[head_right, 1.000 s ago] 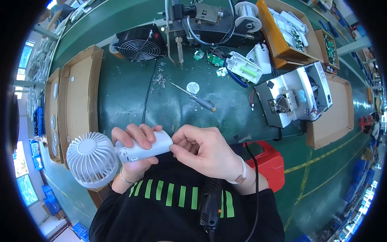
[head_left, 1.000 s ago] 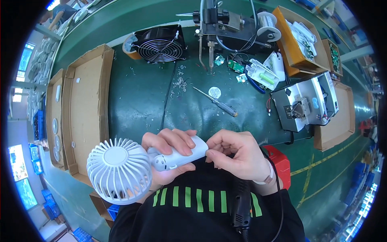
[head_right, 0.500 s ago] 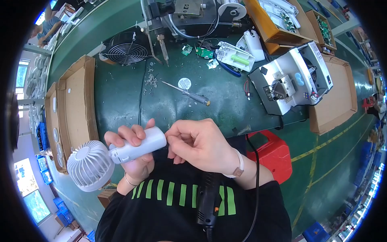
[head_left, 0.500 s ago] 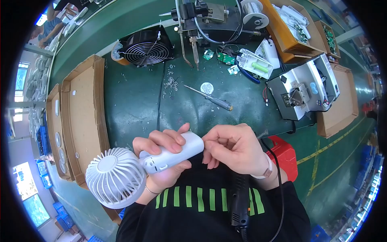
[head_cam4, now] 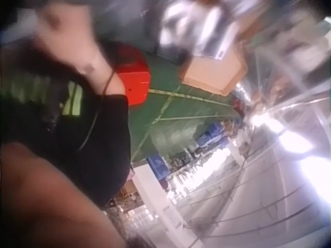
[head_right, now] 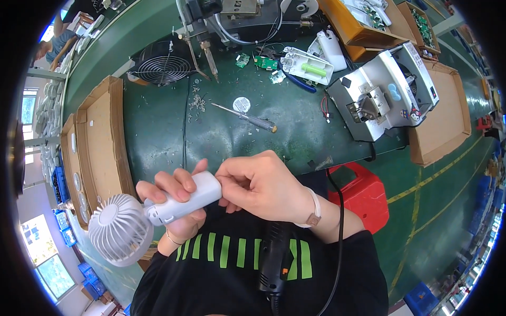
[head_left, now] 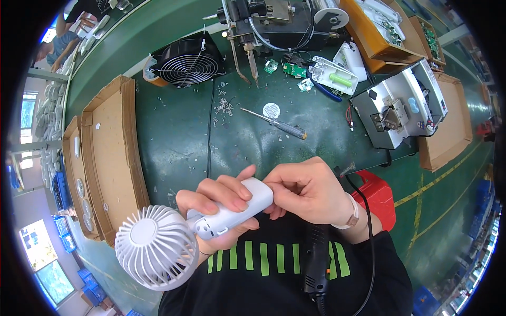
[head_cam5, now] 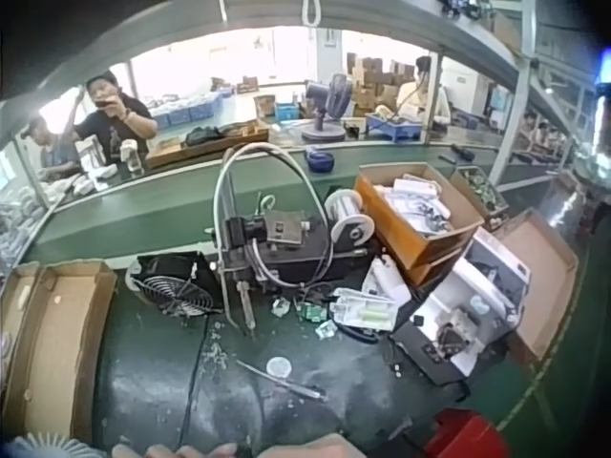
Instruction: The person assembles handheld portable fans by fitting circuit boards, batteries, casings, and fan blades together, driving screws with an electric screwdriver, and placing the fans onto a conveyor belt.
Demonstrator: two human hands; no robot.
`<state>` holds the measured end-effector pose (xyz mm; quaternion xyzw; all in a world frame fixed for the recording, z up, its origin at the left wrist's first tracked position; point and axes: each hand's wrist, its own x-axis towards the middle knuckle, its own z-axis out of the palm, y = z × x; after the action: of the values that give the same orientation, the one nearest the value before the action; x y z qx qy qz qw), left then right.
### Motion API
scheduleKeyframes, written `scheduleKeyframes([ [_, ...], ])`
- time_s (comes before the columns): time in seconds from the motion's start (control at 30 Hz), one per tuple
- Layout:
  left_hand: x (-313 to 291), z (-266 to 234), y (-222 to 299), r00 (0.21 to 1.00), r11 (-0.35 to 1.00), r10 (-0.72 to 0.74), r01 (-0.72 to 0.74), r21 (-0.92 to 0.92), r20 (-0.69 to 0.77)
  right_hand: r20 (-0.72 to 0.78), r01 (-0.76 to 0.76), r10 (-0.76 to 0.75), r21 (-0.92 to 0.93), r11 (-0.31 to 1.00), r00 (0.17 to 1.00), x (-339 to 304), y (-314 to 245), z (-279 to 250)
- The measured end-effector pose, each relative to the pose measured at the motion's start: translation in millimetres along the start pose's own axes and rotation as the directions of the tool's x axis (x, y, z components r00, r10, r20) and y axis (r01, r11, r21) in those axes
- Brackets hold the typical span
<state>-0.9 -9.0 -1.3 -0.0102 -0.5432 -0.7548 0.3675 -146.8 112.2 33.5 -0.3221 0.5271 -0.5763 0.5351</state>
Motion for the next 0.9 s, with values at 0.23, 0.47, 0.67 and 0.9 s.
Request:
scheduleKeyframes([
  [0.23, 7.7, 2.0, -14.6, 0.985, 0.997, -0.058, 0.051, -0.05, -0.163, -0.107, 0.042, -0.033, 0.087, 0.995, 0.994, 0.2, 5.8, -5.3],
  [0.47, 5.5, 0.7, -13.7, 0.989, 0.997, -0.082, 0.083, 0.003, -0.127, -0.082, 0.029, -0.027, 0.028, 0.999, 0.996, -0.7, 3.0, -5.8],
  [0.67, 3.5, 2.5, -16.3, 0.986, 0.997, -0.071, 0.069, -0.018, -0.152, -0.125, 0.057, -0.05, 0.051, 0.997, 0.991, -0.7, 5.5, -4.8],
  [0.9, 7.9, 9.3, -12.8, 0.968, 0.982, -0.111, 0.071, -0.177, -0.226, -0.113, 0.044, -0.03, 0.124, 0.991, 0.993, 1.8, 4.7, -5.7],
])
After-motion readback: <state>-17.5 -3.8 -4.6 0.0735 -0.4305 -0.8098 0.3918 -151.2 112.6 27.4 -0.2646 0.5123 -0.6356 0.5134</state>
